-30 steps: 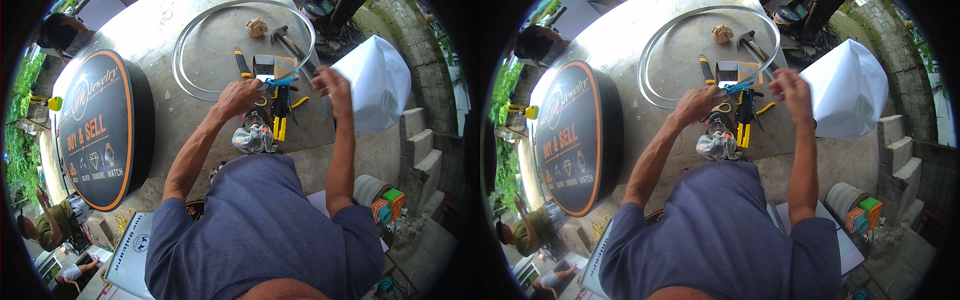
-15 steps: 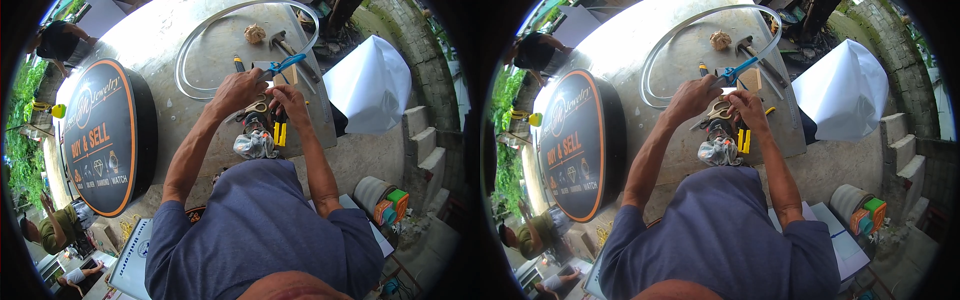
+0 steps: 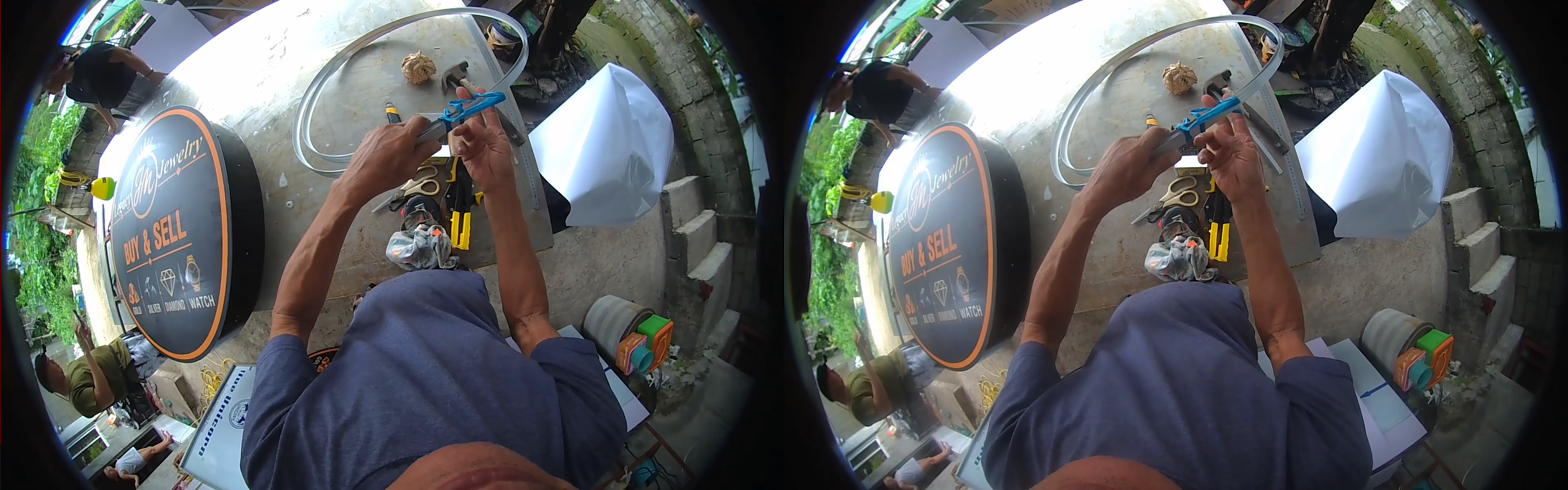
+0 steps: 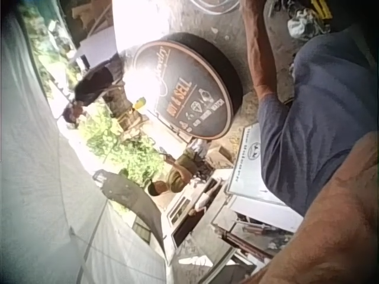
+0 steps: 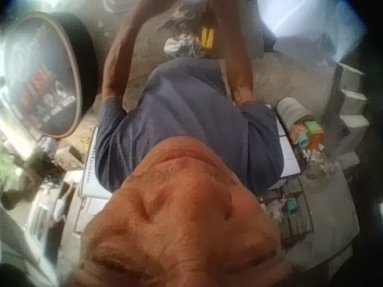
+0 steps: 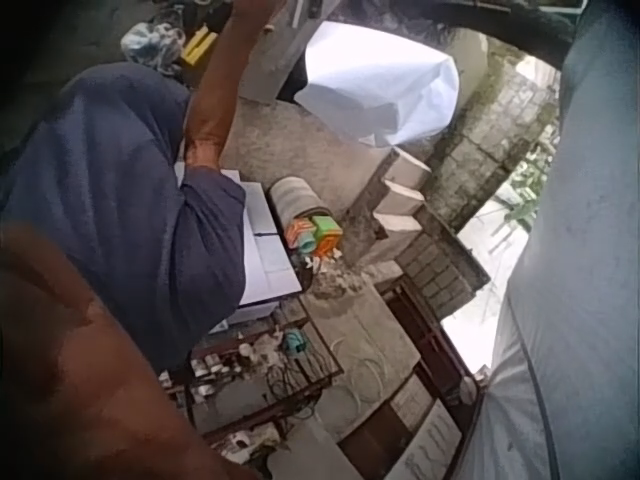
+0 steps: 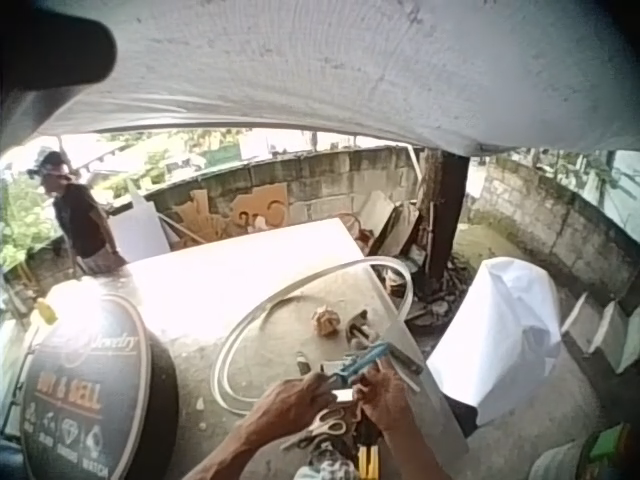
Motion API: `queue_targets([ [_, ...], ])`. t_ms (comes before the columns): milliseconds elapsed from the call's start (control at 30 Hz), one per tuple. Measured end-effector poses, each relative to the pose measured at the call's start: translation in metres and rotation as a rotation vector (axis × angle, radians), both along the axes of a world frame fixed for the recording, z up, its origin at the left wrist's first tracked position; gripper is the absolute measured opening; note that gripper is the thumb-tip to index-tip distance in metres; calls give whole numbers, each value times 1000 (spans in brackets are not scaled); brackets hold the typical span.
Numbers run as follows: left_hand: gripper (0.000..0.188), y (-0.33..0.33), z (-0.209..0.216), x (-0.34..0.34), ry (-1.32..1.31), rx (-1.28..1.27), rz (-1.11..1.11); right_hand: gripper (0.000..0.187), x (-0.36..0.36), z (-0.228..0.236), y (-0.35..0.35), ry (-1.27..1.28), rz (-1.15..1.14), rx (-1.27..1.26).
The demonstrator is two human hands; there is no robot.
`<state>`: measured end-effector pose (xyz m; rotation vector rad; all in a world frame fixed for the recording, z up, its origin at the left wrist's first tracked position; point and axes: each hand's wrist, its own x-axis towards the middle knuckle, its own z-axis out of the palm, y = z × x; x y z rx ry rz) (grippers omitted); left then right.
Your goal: The recorder is assembling and preparing signage by cutting vinyl/plastic strips and organizing sign components.
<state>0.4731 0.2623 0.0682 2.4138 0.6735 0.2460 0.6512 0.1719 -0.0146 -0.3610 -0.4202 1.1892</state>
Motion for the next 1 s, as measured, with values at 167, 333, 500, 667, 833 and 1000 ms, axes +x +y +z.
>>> queue_targets([
  [167,25,0,9,1,-83,-26,-38,50,12,-15,14,18,6,13],
  [333,25,7,1,-8,-66,-13,-28,31,2,17,-3,-1109,-113,-867],
  [500,27,4,-3,-9,-90,-36,8,29,-14,41,-24,-1334,-682,-441],
  [667,31,-7,-9,0,-196,16,-29,42,-24,38,-20,-1092,-680,-435],
  [833,30,-11,-5,-7,-159,-34,-4,27,-27,38,-18,-1133,-699,-466],
  [1000,29,-13,-9,-6,-188,-15,1,14,-29,41,-20,-1189,-685,-537],
])
